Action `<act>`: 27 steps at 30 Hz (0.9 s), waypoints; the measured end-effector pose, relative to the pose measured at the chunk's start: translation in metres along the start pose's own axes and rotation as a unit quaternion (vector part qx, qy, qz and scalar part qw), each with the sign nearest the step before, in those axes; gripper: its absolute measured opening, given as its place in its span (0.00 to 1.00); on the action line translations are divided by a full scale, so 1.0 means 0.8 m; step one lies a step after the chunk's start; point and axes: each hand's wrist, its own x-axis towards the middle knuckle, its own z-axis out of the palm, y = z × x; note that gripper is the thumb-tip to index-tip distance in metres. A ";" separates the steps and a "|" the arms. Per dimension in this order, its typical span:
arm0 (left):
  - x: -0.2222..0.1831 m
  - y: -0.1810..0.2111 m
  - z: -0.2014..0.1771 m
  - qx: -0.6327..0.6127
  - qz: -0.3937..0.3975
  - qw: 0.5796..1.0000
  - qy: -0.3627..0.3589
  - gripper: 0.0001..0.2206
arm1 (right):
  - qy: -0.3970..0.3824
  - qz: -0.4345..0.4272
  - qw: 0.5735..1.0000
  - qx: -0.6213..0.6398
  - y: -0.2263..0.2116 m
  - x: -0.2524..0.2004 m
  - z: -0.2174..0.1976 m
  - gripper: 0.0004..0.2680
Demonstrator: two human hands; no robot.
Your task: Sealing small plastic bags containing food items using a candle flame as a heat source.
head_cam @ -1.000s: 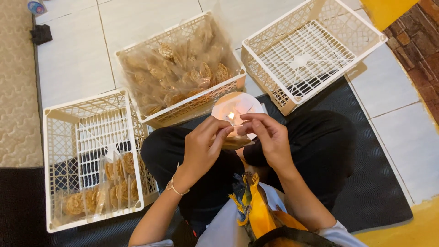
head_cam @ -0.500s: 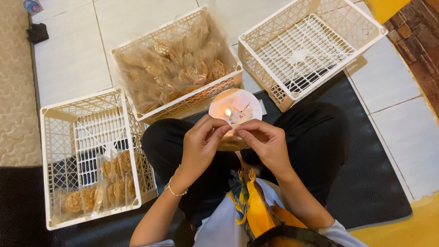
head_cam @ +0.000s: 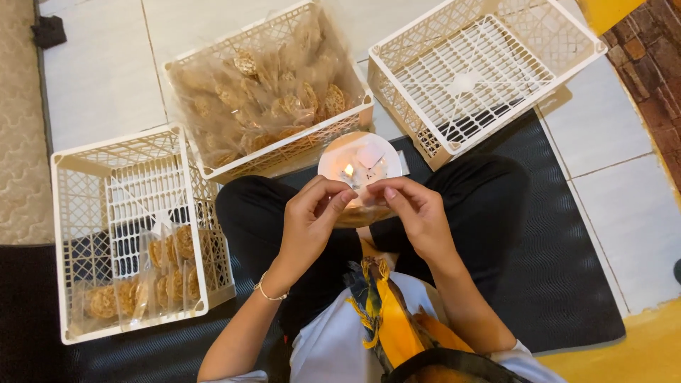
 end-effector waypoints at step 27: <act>-0.017 0.017 0.028 0.154 0.162 0.974 0.044 0.03 | -0.011 -0.132 0.991 -0.020 0.005 -0.001 -0.010 0.01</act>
